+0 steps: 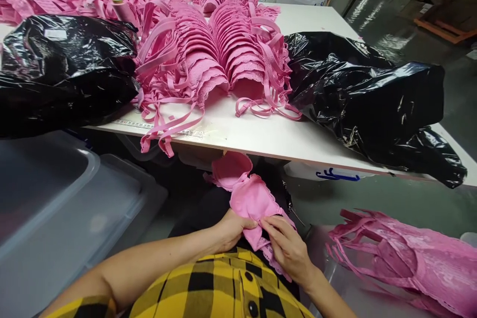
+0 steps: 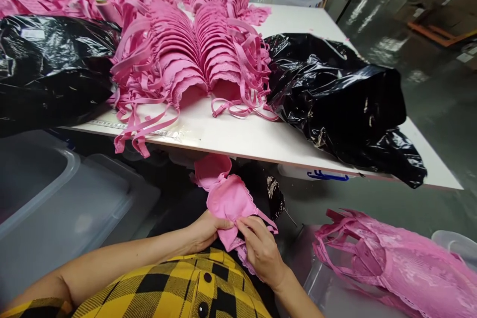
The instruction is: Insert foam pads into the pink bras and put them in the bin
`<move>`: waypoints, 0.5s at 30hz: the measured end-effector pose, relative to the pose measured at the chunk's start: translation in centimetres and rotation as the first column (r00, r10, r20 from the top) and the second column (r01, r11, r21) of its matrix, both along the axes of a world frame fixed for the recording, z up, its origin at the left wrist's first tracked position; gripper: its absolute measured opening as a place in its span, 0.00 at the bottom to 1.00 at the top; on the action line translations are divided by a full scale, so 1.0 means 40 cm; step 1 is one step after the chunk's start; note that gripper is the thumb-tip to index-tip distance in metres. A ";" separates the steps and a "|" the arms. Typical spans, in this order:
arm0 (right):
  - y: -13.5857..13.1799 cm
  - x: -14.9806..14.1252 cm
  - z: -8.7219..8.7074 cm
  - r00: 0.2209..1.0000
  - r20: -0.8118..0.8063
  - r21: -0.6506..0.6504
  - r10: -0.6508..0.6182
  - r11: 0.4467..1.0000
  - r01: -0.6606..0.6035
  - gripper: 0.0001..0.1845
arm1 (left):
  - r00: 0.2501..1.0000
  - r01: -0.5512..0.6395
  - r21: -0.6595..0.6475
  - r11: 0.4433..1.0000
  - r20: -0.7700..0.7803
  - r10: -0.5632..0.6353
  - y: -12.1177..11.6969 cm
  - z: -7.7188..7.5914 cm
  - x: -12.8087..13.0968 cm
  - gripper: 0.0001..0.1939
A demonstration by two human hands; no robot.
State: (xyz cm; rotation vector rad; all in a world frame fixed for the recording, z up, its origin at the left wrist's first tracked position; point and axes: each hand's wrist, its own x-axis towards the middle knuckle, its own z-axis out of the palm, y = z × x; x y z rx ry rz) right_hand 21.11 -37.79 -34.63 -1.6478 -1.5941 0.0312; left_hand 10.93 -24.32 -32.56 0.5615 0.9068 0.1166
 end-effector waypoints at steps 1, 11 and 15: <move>0.002 0.000 0.003 1.000 0.021 0.014 -0.015 1.000 0.015 0.25 | 1.000 0.010 0.011 1.000 0.025 -0.010 -0.001 0.002 0.001 0.22; 0.015 -0.008 0.052 0.981 0.017 -0.036 -0.192 0.981 0.192 0.16 | 0.987 0.061 0.068 0.996 0.148 -0.071 -0.031 0.025 0.016 0.23; 0.032 -0.005 0.051 0.957 -0.079 -0.041 -0.279 0.960 0.276 0.10 | 0.990 0.076 0.114 0.991 0.111 -0.089 -0.027 0.020 0.017 0.24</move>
